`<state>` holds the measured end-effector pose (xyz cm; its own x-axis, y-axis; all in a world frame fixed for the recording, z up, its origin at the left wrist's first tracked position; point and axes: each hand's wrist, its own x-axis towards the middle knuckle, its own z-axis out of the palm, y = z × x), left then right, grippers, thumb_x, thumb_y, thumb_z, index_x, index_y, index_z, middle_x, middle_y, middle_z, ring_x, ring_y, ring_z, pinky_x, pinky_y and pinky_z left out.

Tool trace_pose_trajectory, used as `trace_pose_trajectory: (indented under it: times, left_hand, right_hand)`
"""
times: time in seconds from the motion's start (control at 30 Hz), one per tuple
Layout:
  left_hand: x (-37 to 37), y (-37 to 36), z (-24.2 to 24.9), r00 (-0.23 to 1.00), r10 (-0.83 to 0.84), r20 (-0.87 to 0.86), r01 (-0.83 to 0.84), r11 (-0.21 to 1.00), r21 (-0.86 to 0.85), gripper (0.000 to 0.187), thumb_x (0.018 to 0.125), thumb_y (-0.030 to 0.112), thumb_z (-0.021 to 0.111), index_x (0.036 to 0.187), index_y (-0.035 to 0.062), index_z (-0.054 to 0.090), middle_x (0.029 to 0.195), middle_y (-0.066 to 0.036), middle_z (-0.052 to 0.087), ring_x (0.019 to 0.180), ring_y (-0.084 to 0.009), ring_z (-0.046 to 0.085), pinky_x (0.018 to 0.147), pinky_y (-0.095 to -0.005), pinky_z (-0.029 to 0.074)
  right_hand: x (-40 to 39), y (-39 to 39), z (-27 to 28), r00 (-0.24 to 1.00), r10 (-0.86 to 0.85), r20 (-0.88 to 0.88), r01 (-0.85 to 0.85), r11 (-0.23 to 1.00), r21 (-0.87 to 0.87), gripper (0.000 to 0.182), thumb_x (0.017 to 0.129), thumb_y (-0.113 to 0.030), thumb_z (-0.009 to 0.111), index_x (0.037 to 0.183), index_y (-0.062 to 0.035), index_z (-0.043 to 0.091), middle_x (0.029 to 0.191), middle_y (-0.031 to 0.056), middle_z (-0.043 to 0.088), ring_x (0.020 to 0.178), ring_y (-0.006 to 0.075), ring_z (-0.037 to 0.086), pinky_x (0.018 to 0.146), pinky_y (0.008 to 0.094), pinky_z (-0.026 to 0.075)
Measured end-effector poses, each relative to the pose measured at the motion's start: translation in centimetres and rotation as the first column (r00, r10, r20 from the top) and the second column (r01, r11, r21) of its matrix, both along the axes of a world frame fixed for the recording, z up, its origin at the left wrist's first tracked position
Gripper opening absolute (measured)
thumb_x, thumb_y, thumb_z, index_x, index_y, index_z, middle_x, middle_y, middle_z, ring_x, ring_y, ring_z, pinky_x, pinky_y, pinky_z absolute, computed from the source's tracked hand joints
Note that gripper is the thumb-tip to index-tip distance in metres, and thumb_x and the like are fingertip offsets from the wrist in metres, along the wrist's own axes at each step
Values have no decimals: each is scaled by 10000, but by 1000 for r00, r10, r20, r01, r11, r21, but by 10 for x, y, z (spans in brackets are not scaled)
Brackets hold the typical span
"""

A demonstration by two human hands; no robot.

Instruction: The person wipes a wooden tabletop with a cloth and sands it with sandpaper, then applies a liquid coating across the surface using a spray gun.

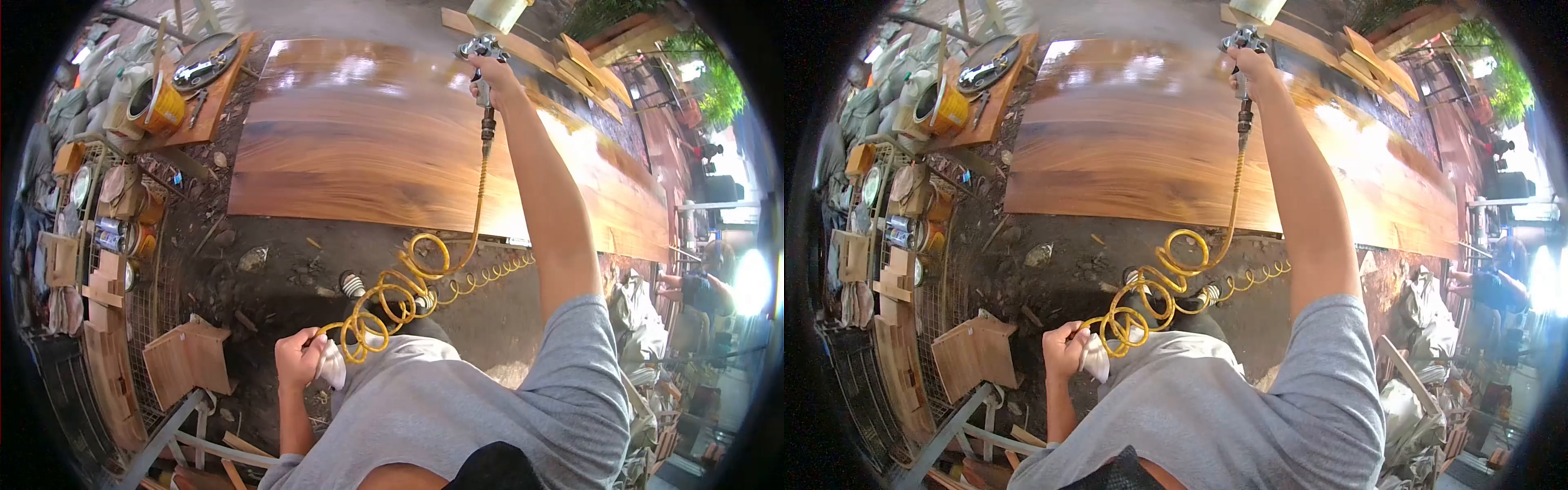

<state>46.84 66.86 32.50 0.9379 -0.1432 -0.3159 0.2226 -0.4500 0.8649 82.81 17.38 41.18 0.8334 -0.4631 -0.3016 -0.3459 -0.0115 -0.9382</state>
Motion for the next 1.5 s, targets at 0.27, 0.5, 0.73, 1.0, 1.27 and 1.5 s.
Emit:
trace_pose_trajectory:
  times: [0.27, 0.5, 0.73, 1.0, 1.27, 1.5]
  left_hand:
    - [-10, -51, 4, 998, -62, -29, 63, 998, 28, 198, 808, 99, 709, 937, -51, 718, 673, -156, 681, 586, -181, 671, 573, -294, 498]
    - [-33, -114, 7, 997, -80, 6, 79, 995, 68, 187, 809, 75, 708, 938, -61, 715, 634, -88, 642, 571, -100, 582, 561, -272, 462]
    - [-62, -183, 6, 990, -129, -54, 133, 988, 81, 182, 798, 86, 711, 927, -42, 725, 655, -101, 669, 573, -130, 623, 563, -278, 483]
    - [-98, -268, 11, 984, -179, -19, 181, 978, 105, 183, 792, 124, 735, 917, -10, 740, 675, -128, 689, 580, -169, 669, 574, -293, 504]
    - [-135, -342, 8, 973, -230, -10, 230, 965, 123, 186, 798, 161, 731, 898, 5, 741, 666, -147, 672, 578, -220, 675, 571, -313, 508]
    - [-140, -391, 4, 943, -331, 13, 327, 937, 127, 197, 795, 182, 725, 893, 12, 744, 693, -177, 674, 608, -253, 695, 576, -327, 516]
  right_hand:
    - [-39, -64, 8, 998, -70, -3, 70, 998, 11, 222, 939, -215, 640, 912, -46, 499, 700, 68, 495, 438, 179, 524, 355, 306, 436]
    - [-79, -137, 8, 994, -102, 26, 102, 994, 27, 216, 943, -213, 635, 882, -45, 515, 676, 62, 502, 428, 161, 499, 354, 296, 414]
    - [-123, -223, 5, 995, -96, 28, 95, 995, 38, 243, 914, -204, 680, 969, 0, 560, 777, 84, 505, 494, 170, 525, 403, 321, 445]
    - [-172, -310, 6, 993, -117, 35, 113, 990, 82, 241, 907, -188, 692, 992, -5, 561, 772, 85, 497, 498, 176, 513, 409, 325, 437]
    - [-210, -391, -2, 988, -141, 65, 135, 987, 88, 240, 904, -183, 689, 981, -2, 551, 761, 85, 494, 483, 179, 509, 396, 326, 432]
    - [-243, -446, 2, 981, -177, 74, 177, 984, 9, 221, 922, -190, 659, 916, -17, 522, 669, 61, 487, 433, 173, 516, 361, 321, 427]
